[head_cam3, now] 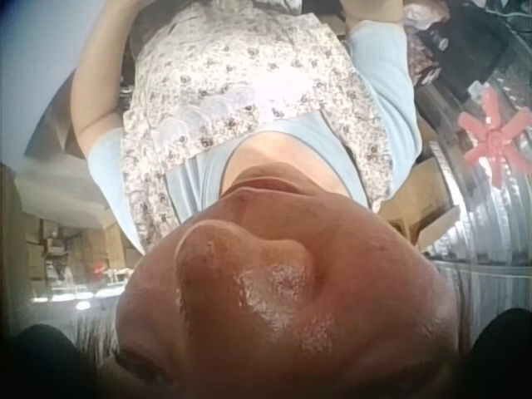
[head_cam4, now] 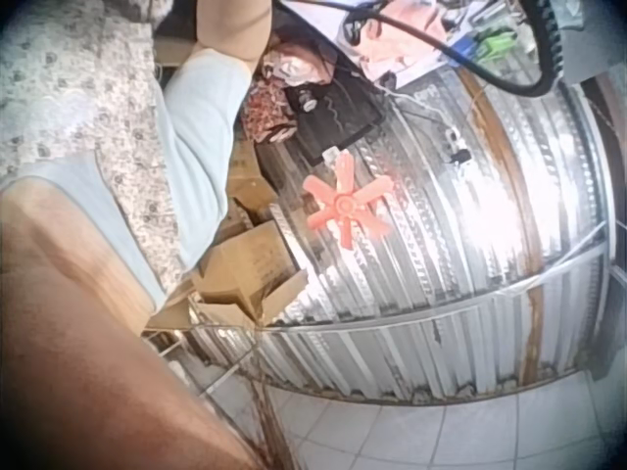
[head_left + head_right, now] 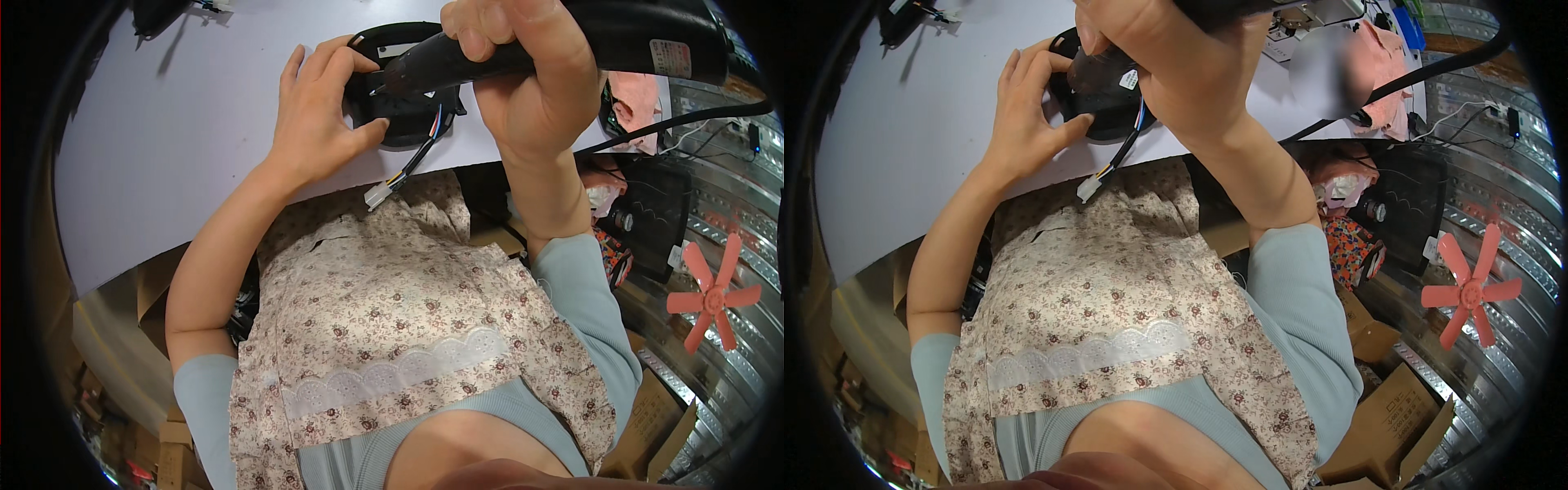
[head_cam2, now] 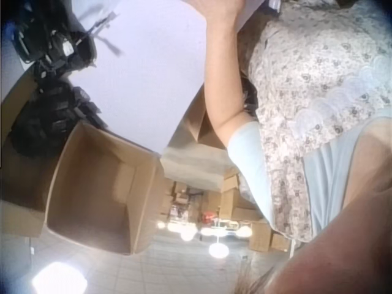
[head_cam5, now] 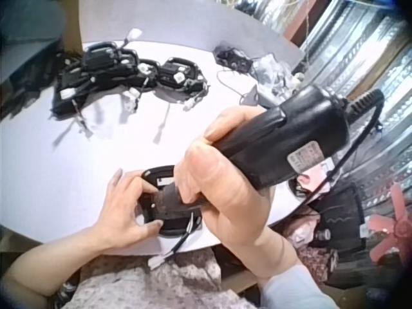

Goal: The person assembles electronic components by positioning parts, fastening them together using an electric screwdriver, and placing the completed units into a box.

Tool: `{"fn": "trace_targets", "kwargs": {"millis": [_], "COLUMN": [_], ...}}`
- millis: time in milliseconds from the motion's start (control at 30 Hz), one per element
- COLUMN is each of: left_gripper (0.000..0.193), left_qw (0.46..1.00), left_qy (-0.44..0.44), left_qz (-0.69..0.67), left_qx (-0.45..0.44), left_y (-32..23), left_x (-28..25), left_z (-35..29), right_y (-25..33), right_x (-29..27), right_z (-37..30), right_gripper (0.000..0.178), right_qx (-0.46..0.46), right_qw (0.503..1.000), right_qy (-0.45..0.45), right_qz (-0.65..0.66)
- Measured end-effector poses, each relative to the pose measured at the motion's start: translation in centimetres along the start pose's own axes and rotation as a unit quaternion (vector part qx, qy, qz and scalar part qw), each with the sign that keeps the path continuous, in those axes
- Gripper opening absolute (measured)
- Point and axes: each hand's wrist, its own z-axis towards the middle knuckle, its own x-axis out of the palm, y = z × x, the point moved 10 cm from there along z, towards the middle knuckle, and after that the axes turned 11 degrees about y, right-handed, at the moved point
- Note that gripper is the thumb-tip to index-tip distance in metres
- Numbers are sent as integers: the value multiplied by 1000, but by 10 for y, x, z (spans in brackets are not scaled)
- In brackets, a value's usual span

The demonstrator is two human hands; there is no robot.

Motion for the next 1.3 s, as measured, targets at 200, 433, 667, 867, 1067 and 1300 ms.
{"fn": "trace_targets", "kwargs": {"millis": [200,433,667,867,1067,1300], "left_gripper": [60,56,53,57,58,54], "left_qw": [999,998,997,998,998,995], "left_qy": [-14,-48,-59,-21,-14,-5], "left_qz": [35,5,25,32,19,-93], "left_qx": [24,31,39,41,54,33], "left_y": [-7,-6,-12,-16,-16,-12], "left_x": [1,-7,-9,-3,-2,-3], "left_z": [-3,-6,-8,-4,-3,-1], "right_y": [1,0,2,0,-2,-16], "right_x": [1,-4,-5,-9,-3,0], "right_z": [-2,-2,-2,0,-3,-2], "right_gripper": [24,25,25,22,21,25], "right_qx": [-19,-36,-50,-47,-31,-15], "right_qw": [999,999,998,998,999,1000], "right_qy": [22,26,30,21,30,25], "right_qz": [15,9,27,25,-30,-6]}}
